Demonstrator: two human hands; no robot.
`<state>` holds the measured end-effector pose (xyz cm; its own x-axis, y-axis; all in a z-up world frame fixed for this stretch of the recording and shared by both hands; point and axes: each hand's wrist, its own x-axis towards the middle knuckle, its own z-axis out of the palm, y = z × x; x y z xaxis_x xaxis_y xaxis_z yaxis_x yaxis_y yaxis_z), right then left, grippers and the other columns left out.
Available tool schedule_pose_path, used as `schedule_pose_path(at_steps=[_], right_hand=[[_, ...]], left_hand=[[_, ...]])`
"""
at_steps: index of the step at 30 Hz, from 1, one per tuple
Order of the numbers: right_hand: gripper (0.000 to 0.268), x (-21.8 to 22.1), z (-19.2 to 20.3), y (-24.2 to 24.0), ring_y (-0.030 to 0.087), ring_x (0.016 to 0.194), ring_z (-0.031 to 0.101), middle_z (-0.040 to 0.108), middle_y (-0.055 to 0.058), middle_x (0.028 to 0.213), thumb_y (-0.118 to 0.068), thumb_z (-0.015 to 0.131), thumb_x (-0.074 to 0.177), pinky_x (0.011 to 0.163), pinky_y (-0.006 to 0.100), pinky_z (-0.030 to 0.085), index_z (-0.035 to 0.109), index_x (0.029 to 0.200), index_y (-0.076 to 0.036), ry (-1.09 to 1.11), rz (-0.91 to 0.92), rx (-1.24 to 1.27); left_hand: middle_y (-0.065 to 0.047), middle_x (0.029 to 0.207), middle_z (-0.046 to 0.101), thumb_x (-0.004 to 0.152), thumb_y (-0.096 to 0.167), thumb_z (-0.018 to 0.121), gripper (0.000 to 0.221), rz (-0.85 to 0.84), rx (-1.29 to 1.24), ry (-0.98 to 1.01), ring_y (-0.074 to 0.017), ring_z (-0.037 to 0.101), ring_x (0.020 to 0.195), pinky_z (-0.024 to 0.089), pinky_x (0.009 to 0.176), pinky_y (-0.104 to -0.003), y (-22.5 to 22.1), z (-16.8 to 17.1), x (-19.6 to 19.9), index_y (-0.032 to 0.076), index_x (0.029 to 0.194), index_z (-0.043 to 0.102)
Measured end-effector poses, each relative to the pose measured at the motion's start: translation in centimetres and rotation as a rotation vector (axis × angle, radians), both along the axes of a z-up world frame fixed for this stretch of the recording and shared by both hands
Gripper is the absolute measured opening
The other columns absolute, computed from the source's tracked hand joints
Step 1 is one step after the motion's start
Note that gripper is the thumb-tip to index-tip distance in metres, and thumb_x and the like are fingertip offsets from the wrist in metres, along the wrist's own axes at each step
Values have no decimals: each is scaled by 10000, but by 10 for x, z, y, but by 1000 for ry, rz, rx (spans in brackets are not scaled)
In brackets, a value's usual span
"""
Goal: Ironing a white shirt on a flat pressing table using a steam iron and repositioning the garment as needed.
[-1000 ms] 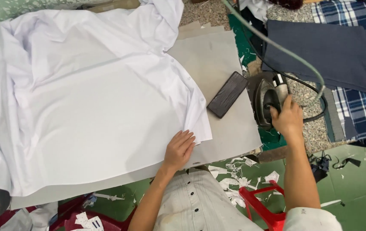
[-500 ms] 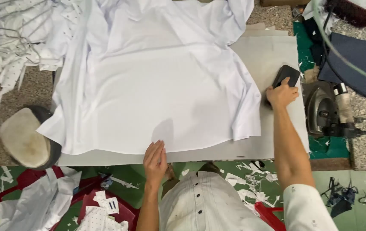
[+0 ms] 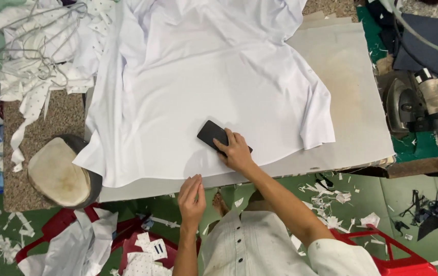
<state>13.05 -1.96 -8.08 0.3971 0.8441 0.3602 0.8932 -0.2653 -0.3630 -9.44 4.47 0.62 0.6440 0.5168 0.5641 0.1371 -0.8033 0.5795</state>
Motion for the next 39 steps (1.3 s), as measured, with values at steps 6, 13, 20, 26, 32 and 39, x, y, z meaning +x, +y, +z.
schedule_pose_path(at_steps=[6,13,20,26,32,39], right_hand=[[526,76,30,-94,516,991,517,424,407,1434,-264,743,909,856,622,463,603,1400,-137,-33,-203,-10],[562,235,8,-291,499,877,470,530,429,1227,-344,646,993,775,603,435,641,1438,0,-10,-887,-107],[469,236,9,-282,543,1265,426,407,371,1507,-235,763,914,947,603,377,742,1353,-72,-293,-779,-235],[174,119,11,-229,326,1288,595,661,129,1338,-133,616,921,1061,469,450,753,995,-211,-255,-53,-87],[183,134,21,-237,273,1404,490,566,43,1494,-184,557,990,1091,437,423,719,1066,-222,-464,-231,-332],[190,119,15,-253,261,1387,482,606,6,1442,-186,540,1024,1125,451,358,727,1030,-152,-593,-330,-416]], left_hand=[[-193,1131,736,976,-34,617,216,98,-127,21,-304,717,1056,599,1015,-429,-6,-29,-25,-78,1175,691],[-190,1090,741,977,-27,667,164,278,107,103,-303,718,1004,609,930,-414,13,-42,-38,-90,1121,714],[-135,1192,718,942,81,733,93,457,368,485,-274,674,1129,568,965,-400,59,-37,-53,32,1012,770],[-89,1303,655,906,132,736,233,521,443,705,-231,665,1107,605,840,-349,72,-32,-74,126,1138,763],[-123,1353,618,894,129,691,282,520,548,732,-226,659,959,603,699,-337,101,-23,-71,45,1158,742],[-91,1371,618,925,114,625,284,519,475,735,-236,655,891,578,642,-342,129,-27,-95,-43,1135,734]])
